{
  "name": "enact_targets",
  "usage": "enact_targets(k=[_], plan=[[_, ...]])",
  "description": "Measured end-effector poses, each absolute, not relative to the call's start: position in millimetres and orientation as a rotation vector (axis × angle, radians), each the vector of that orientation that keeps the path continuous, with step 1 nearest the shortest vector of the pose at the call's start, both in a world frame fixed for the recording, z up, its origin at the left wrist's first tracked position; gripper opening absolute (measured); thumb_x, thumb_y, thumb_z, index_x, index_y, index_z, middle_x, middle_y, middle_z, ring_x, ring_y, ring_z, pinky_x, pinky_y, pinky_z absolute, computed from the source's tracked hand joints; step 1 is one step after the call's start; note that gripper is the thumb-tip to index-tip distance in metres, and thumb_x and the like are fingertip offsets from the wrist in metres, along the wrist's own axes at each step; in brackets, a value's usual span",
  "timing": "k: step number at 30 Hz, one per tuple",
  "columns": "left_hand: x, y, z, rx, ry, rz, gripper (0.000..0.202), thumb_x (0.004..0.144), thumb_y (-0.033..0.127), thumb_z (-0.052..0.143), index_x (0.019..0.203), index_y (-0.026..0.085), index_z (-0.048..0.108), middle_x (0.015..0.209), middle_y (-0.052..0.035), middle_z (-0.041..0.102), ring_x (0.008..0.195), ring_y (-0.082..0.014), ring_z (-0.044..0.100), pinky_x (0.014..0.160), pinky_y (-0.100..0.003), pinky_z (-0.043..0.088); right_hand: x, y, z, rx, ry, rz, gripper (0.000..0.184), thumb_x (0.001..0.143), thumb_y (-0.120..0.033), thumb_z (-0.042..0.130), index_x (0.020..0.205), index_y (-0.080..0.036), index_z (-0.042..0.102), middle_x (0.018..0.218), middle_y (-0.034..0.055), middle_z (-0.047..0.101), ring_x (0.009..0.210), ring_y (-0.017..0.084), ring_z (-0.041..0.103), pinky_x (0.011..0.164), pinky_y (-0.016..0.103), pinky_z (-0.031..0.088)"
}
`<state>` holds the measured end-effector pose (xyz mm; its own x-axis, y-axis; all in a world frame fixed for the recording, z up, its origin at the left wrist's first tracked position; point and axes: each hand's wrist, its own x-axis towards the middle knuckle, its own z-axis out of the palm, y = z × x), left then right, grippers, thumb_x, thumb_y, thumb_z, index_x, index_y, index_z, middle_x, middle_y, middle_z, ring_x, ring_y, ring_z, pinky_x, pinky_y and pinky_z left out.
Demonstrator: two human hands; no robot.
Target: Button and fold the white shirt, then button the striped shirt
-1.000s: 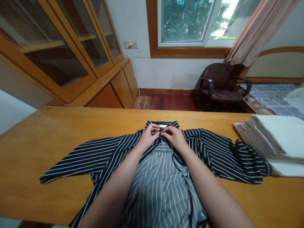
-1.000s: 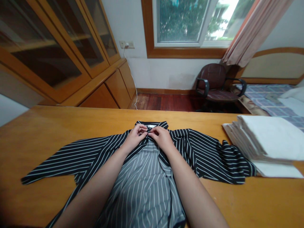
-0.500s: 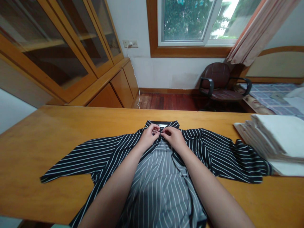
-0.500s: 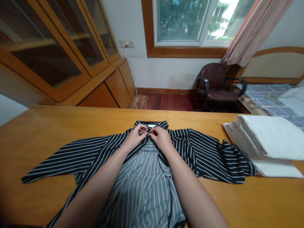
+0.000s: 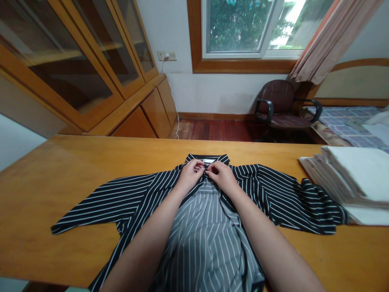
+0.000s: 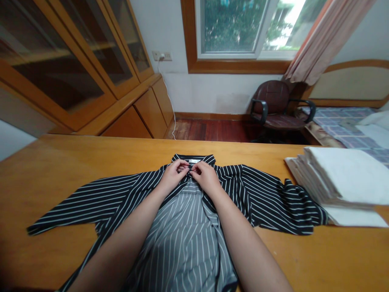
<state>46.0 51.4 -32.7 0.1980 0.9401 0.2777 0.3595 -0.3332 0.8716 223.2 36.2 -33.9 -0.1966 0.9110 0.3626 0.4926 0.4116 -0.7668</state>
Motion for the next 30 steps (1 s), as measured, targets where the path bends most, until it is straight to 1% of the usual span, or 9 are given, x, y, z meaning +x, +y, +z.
enact_targets(k=[3,7,10,13,16,21,23,27,30], plan=[[44,52,-34,1.843,1.27,1.157,0.011,0.082,0.012,0.06,0.091,0.018,0.064,0.089,-0.0016,0.065,0.077,-0.0136,0.064,0.074,-0.027,0.055,224,37,-34,-1.233,-1.837,0.599,0.008,0.084,-0.019,0.065,0.077,-0.021,0.062,0.077,0.0007,0.062,0.074,0.018,0.058,0.071,0.028,0.046],[41,53,-35,1.872,1.325,1.173,0.012,0.084,0.01,0.058,0.09,0.019,0.064,0.089,-0.0017,0.064,0.078,-0.0134,0.064,0.072,-0.026,0.055,225,37,-33,-1.255,-1.816,0.58,0.007,0.085,-0.018,0.062,0.079,-0.021,0.064,0.078,0.0011,0.062,0.076,0.018,0.059,0.074,0.028,0.047],[39,53,-34,1.934,1.322,1.159,0.014,0.085,0.011,0.058,0.091,0.02,0.066,0.094,-0.0028,0.063,0.084,-0.0149,0.064,0.073,-0.026,0.056,225,36,-32,-1.254,-1.809,0.587,0.007,0.086,-0.017,0.059,0.083,-0.021,0.064,0.082,0.002,0.065,0.078,0.018,0.061,0.076,0.029,0.048],[39,52,-32,2.037,1.314,1.152,0.016,0.088,0.012,0.057,0.094,0.021,0.069,0.098,-0.0038,0.064,0.095,-0.018,0.064,0.084,-0.032,0.054,225,35,-33,-1.276,-1.766,0.613,0.011,0.088,-0.018,0.055,0.089,-0.021,0.065,0.089,0.0033,0.07,0.084,0.019,0.065,0.08,0.031,0.049],[37,53,-32,2.137,1.332,1.114,0.019,0.09,0.013,0.056,0.097,0.023,0.071,0.099,-0.0036,0.068,0.099,-0.0201,0.063,0.094,-0.038,0.05,228,36,-34,-1.338,-1.73,0.584,0.016,0.089,-0.016,0.051,0.093,-0.022,0.066,0.095,0.0037,0.073,0.091,0.021,0.066,0.085,0.033,0.049],[36,54,-36,2.244,1.388,1.047,0.022,0.092,0.013,0.054,0.103,0.023,0.07,0.106,-0.0037,0.069,0.105,-0.0217,0.062,0.1,-0.042,0.047,232,37,-34,-1.414,-1.782,0.439,0.02,0.088,-0.011,0.049,0.093,-0.02,0.067,0.097,0.0065,0.072,0.095,0.024,0.064,0.089,0.037,0.048],[36,53,-36,2.27,1.431,1.051,0.022,0.091,0.013,0.055,0.105,0.023,0.069,0.109,-0.005,0.067,0.108,-0.0226,0.06,0.101,-0.042,0.047,232,36,-33,-1.418,-1.826,0.382,0.021,0.087,-0.01,0.05,0.092,-0.02,0.068,0.096,0.007,0.071,0.095,0.024,0.062,0.089,0.038,0.048],[36,50,-34,2.297,1.583,1.112,0.023,0.088,0.015,0.059,0.107,0.023,0.068,0.124,-0.009,0.056,0.119,-0.0266,0.053,0.106,-0.045,0.044,234,35,-32,-1.447,-1.857,0.294,0.022,0.086,-0.009,0.052,0.09,-0.021,0.07,0.096,0.0073,0.069,0.097,0.026,0.059,0.089,0.039,0.047],[35,49,-32,2.316,1.618,1.146,0.025,0.088,0.014,0.059,0.109,0.024,0.067,0.129,-0.009,0.052,0.124,-0.0274,0.049,0.109,-0.047,0.041,236,35,-33,-1.456,-1.847,0.279,0.024,0.085,-0.008,0.052,0.089,-0.022,0.071,0.098,0.0071,0.069,0.098,0.026,0.058,0.091,0.041,0.047]])
